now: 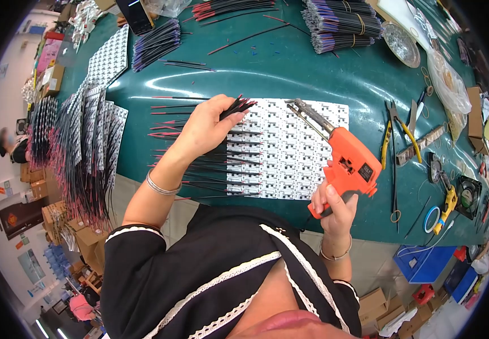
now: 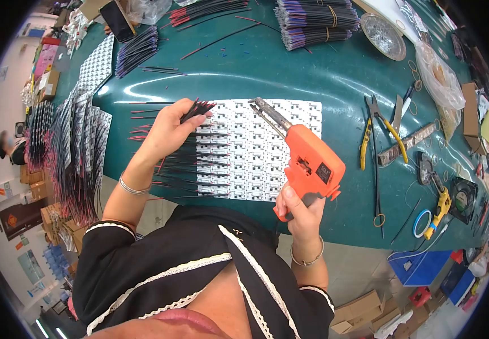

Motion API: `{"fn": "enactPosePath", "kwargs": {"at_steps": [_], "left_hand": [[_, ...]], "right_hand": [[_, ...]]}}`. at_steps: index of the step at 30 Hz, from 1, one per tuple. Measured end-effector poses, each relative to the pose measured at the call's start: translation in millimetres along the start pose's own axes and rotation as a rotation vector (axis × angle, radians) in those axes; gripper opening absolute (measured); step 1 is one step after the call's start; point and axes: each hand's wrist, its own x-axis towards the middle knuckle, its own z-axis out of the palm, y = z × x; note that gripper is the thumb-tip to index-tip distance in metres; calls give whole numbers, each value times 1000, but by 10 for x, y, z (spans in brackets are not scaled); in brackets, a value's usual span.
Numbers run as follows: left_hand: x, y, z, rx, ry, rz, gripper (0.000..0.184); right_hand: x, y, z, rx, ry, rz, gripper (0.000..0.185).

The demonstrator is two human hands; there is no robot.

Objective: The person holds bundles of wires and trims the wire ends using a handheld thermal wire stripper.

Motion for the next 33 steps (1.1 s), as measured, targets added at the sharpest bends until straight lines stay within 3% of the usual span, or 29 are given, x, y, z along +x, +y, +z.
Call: {"fn": "enactPosePath", "kwargs": {"at_steps": [3, 21, 33], "left_hand": [[66, 124, -13, -23, 21, -119, 16], [156, -37, 229, 118, -40, 38, 18], [159, -64, 256, 153, -26, 59, 18]], "right_hand": [[-11, 12, 52, -79, 32, -24, 41], [-83, 202, -28, -103, 11, 153, 18], [-67, 184, 28, -244, 13, 136, 16]]}}
